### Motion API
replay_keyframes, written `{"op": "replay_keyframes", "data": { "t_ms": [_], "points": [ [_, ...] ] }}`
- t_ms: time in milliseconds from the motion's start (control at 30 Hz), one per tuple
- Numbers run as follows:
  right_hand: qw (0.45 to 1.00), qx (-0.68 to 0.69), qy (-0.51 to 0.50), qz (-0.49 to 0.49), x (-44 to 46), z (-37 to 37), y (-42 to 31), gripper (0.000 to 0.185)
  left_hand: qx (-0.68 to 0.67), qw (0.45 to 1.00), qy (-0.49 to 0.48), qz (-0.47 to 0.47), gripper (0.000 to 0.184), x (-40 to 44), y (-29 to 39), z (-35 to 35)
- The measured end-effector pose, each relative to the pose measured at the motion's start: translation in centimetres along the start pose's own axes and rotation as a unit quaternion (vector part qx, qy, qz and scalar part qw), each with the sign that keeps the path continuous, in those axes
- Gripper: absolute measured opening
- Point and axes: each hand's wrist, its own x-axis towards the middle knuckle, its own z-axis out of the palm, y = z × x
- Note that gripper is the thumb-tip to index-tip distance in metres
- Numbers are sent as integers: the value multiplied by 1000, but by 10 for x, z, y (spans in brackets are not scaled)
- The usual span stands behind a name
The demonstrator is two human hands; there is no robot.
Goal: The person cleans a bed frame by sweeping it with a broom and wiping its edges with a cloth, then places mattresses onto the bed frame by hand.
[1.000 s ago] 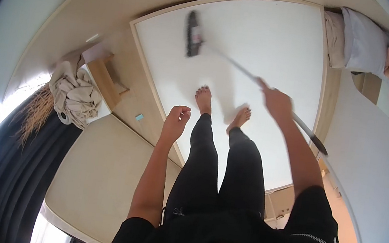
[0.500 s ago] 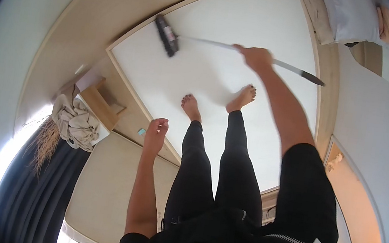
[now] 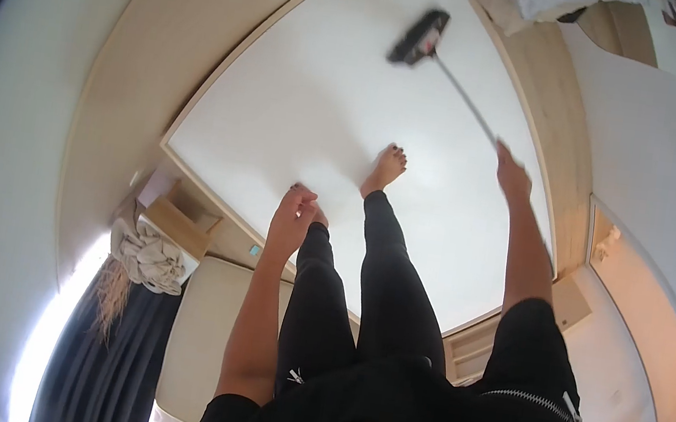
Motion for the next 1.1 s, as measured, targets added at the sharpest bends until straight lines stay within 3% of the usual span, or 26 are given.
{"op": "replay_keyframes", "data": {
  "t_ms": [133, 233, 367, 567, 667, 933, 967, 1033, 1100],
  "points": [
    [990, -24, -70, 121, -112, 2, 96, 40, 34, 999, -29, 2, 21, 6, 28, 18],
    [990, -45, -65, 114, -144, -22, 90, 40, 41, 998, -39, 13, 22, 15, 43, 29],
    [999, 35, -9, -39, -123, -33, 13, 42, 42, 998, -55, -1, 23, 21, 68, 41],
    [968, -10, 56, -244, -6, -52, -91, 48, 67, 996, -48, 22, 23, 14, 91, 58],
    [977, -32, -3, -209, 46, -87, -113, 48, 99, 994, -36, 19, 22, 22, 77, 52],
    [994, 83, 39, -66, 120, -161, -73, 40, 108, 993, -50, 8, 21, 24, 54, 55],
    [994, 84, 35, -64, 130, -164, -77, 40, 102, 992, -63, -24, 21, 28, 54, 59],
    [984, 176, -4, -33, 143, -163, -91, 40, 114, 990, -78, -17, 21, 40, 49, 61],
    [984, 175, 2, -32, 142, -142, -93, 41, 124, 988, -94, -6, 21, 48, 53, 71]
  ]
}}
